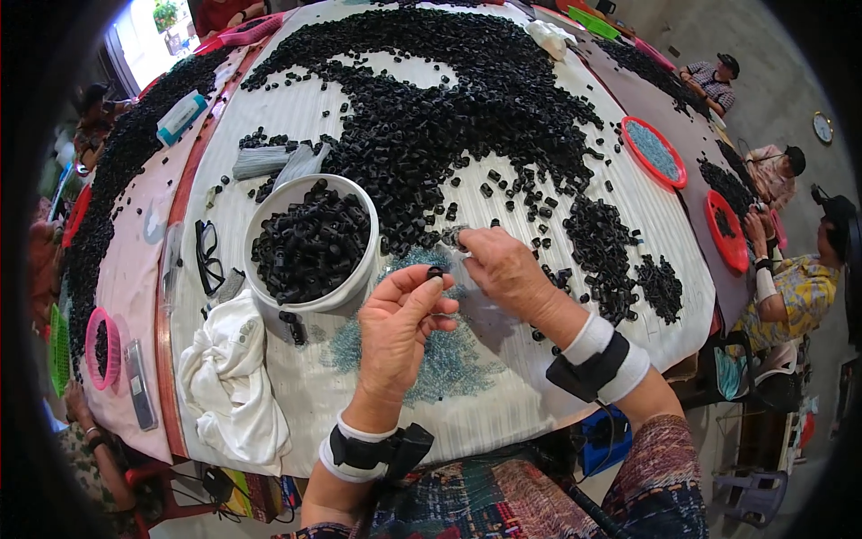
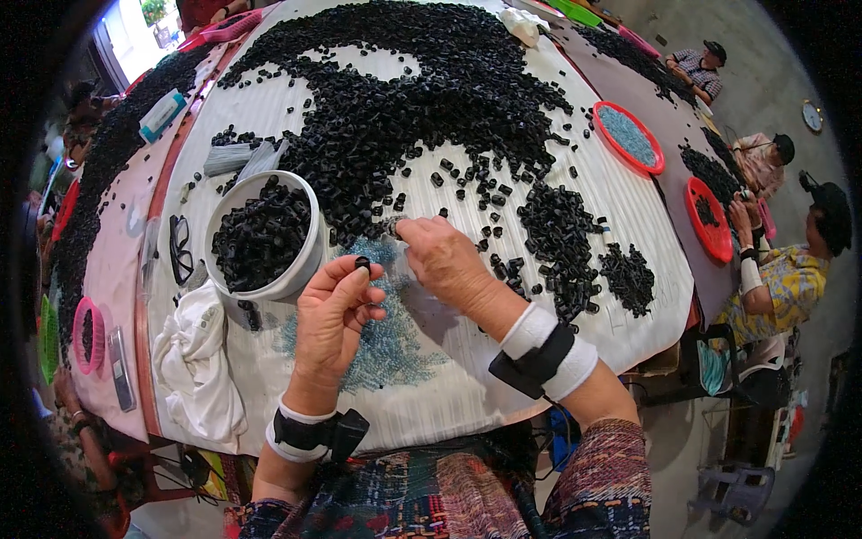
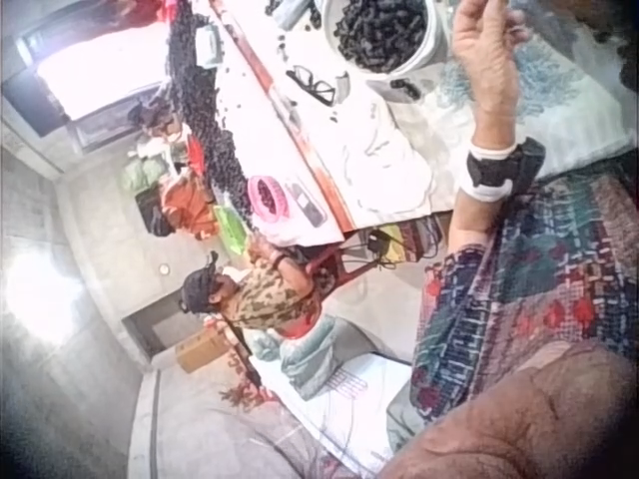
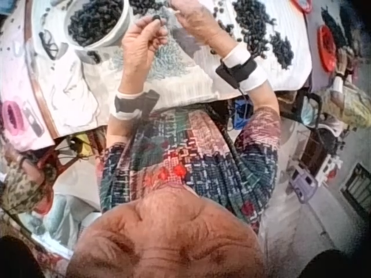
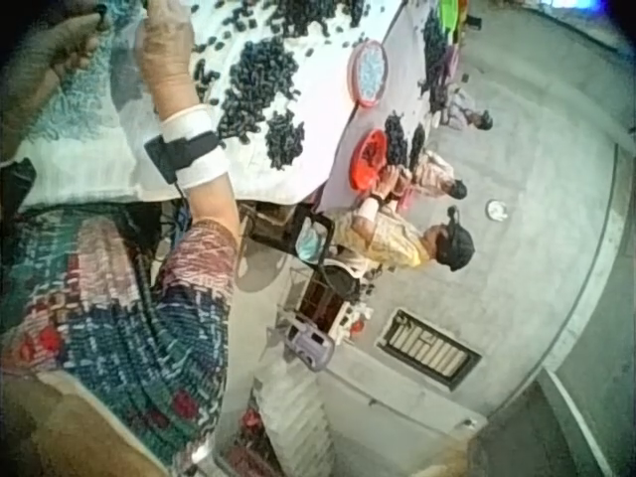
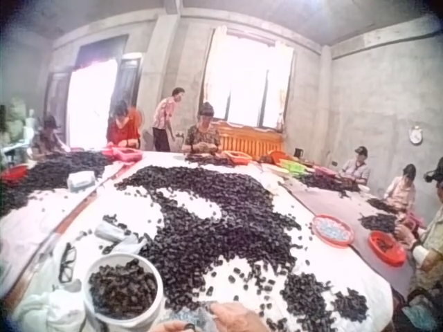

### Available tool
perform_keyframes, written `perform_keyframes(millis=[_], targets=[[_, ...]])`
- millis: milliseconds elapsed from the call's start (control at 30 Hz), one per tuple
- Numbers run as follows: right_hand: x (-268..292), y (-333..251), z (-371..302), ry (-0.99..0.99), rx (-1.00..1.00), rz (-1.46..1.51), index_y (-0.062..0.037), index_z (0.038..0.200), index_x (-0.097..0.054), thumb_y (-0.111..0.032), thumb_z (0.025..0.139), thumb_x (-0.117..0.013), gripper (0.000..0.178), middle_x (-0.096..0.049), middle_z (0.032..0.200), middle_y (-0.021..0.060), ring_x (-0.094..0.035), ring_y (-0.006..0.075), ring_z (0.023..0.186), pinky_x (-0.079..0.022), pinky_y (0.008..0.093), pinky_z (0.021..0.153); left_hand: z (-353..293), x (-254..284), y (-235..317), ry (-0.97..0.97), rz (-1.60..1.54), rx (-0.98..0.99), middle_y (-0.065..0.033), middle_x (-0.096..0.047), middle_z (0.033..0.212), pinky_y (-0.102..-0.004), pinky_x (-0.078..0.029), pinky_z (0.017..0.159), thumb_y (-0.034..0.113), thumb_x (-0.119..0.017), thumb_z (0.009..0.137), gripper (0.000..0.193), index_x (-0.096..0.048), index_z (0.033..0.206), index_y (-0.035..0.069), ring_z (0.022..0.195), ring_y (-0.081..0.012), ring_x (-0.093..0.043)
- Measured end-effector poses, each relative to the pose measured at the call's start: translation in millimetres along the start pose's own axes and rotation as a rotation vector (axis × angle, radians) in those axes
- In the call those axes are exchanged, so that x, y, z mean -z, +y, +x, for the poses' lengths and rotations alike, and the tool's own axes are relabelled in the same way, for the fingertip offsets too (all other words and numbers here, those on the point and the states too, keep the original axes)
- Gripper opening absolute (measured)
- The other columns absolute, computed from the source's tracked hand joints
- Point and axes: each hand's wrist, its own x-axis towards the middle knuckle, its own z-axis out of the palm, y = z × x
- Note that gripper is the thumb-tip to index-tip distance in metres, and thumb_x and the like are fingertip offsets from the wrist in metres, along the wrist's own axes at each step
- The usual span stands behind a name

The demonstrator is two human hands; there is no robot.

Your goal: Manually inspect and separate plastic shoe components or hardware fasteners at a shared table.

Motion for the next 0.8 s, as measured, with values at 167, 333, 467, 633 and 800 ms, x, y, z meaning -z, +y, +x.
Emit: perform_keyframes(millis=[167,333,467,633,800], targets=[[-6.0,-9.8,-7.2,-0.042,0.056,-0.200,-0.0073,0.090,-0.052,-0.003,0.074,-0.055,0.017,-0.054,0.082,0.0095,-0.055,0.0297,0.081,-0.050,0.0376,0.067,-2.4,-1.4,-1.2,-0.022,0.001,0.021,-0.0127,-0.067,0.094,-0.0245,-0.055,0.057,0.006,-0.064,0.087,0.020,-0.058,0.105,0.000,0.073,-0.0153,-0.066],[10.9,-16.3,-19.6,0.030,-0.067,-0.004,-0.0039,0.094,-0.053,0.003,0.072,-0.056,0.023,-0.054,0.082,0.0113,-0.057,0.0303,0.074,-0.050,0.0371,0.063,-3.7,-3.1,-3.3,-0.057,0.074,0.074,-0.0121,-0.067,0.093,-0.0234,-0.054,0.058,0.007,-0.065,0.086,0.021,-0.058,0.103,-0.002,0.073,-0.0141,-0.066],[37.6,-39.3,-19.8,0.100,-0.303,0.474,0.0000,0.098,-0.055,0.004,0.076,-0.059,0.022,-0.060,0.081,0.0065,-0.060,0.0169,0.070,-0.050,0.0270,0.060,-6.1,-3.0,-2.0,-0.101,0.138,0.098,-0.0112,-0.068,0.091,-0.0231,-0.054,0.058,0.008,-0.066,0.085,0.021,-0.059,0.102,-0.002,0.073,-0.0138,-0.066],[45.9,-51.3,-24.6,0.202,-0.357,0.780,0.0001,0.102,-0.058,-0.001,0.081,-0.064,0.022,-0.064,0.086,0.0035,-0.060,0.0071,0.075,-0.051,0.0223,0.065,-7.7,-5.9,-3.2,-0.128,0.161,0.103,-0.0106,-0.068,0.090,-0.0229,-0.054,0.058,0.009,-0.067,0.085,0.022,-0.059,0.103,-0.002,0.073,-0.0137,-0.066],[38.4,-57.8,-28.0,0.198,-0.320,0.805,-0.0003,0.097,-0.059,0.000,0.082,-0.064,0.016,-0.064,0.084,0.0049,-0.061,0.0085,0.076,-0.051,0.0229,0.065,-8.8,-8.2,-3.8,-0.158,0.189,0.084,-0.0102,-0.068,0.090,-0.0228,-0.054,0.058,0.009,-0.066,0.085,0.023,-0.060,0.103,-0.003,0.075,-0.0140,-0.067]])
